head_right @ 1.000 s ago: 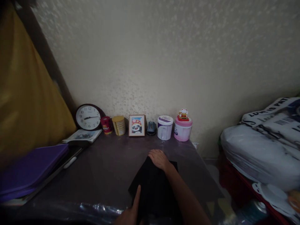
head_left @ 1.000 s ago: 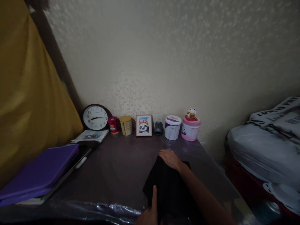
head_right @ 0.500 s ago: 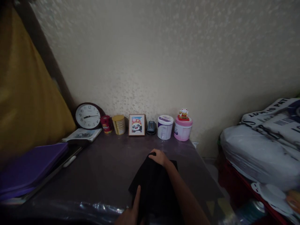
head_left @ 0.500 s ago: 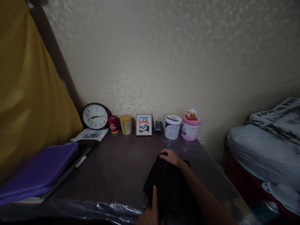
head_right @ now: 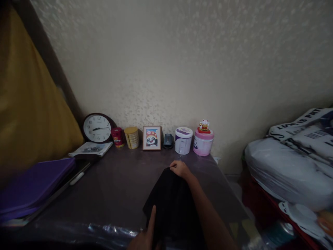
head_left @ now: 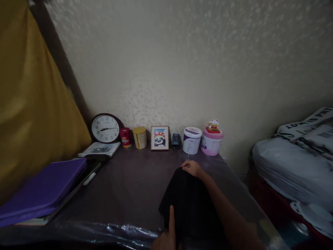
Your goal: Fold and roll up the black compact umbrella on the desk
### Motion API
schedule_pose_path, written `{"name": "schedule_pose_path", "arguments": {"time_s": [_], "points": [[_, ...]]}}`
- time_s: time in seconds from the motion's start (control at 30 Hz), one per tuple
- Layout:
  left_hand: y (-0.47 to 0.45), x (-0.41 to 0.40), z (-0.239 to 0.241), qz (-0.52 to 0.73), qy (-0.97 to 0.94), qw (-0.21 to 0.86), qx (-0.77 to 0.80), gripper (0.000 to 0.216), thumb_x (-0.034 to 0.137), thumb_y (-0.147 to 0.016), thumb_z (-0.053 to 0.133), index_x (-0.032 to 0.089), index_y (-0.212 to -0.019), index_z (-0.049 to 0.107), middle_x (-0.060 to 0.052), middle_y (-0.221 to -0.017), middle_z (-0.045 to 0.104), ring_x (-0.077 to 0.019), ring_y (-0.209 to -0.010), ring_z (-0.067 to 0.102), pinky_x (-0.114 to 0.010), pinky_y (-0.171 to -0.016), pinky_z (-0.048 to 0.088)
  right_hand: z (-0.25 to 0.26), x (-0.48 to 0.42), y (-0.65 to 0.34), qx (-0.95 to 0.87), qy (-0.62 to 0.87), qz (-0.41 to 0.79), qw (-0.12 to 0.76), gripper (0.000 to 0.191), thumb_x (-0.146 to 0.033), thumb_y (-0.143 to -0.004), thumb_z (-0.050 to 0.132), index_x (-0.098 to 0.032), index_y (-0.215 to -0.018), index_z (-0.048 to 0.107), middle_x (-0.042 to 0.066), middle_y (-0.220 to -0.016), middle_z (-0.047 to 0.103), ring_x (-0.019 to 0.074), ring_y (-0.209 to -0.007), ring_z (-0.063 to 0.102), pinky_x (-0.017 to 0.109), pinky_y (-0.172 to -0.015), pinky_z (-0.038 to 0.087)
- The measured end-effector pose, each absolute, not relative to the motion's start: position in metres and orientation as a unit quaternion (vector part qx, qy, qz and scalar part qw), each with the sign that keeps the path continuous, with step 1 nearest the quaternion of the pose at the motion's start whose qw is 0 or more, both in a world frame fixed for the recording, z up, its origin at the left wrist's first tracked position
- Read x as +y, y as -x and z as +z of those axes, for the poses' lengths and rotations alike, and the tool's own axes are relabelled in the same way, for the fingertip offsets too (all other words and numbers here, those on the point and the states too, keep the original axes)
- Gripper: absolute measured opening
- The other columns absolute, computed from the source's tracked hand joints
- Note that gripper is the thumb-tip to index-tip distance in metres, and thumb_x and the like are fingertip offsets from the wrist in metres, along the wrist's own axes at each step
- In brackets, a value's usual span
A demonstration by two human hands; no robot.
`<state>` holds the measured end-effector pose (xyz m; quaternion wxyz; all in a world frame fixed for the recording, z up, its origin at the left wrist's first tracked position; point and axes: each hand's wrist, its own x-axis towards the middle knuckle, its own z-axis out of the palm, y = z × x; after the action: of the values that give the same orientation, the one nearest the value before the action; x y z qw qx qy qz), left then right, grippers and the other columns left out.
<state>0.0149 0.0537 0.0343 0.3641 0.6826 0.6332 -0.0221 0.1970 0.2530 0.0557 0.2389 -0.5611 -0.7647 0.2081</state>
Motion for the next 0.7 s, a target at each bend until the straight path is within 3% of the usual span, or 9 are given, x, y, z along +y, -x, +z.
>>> {"name": "schedule_pose_path", "arguments": {"time_s": [0.3, 0.7], "points": [[-0.017, 0.055, 0.034, -0.043, -0.686, 0.359, 0.632, 0.087, 0.014, -0.077, 0.046, 0.018, -0.136, -0.018, -0.015, -0.106, 0.066, -0.0281, -0.092, 0.063, -0.038, -0.076, 0.045, 0.067, 0.241, -0.195, -0.792, 0.535, 0.122, 0.266, 0.013, -0.016, -0.07, 0.051, -0.018, -0.071, 0.064, 0.004, -0.078, 0.064, 0.0154, -0.073, 0.057, 0.025, -0.068, 0.042], [-0.018, 0.055, 0.034, -0.043, -0.673, 0.359, 0.645, 0.081, 0.018, -0.081, 0.044, 0.021, -0.137, -0.015, -0.015, -0.106, 0.065, -0.0257, -0.092, 0.064, -0.038, -0.078, 0.045, 0.076, 0.234, -0.197, -0.814, 0.512, 0.127, 0.243, 0.014, -0.024, -0.075, 0.05, -0.018, -0.076, 0.063, 0.0, -0.064, 0.062, 0.0115, -0.058, 0.055, 0.02, -0.055, 0.039]]}}
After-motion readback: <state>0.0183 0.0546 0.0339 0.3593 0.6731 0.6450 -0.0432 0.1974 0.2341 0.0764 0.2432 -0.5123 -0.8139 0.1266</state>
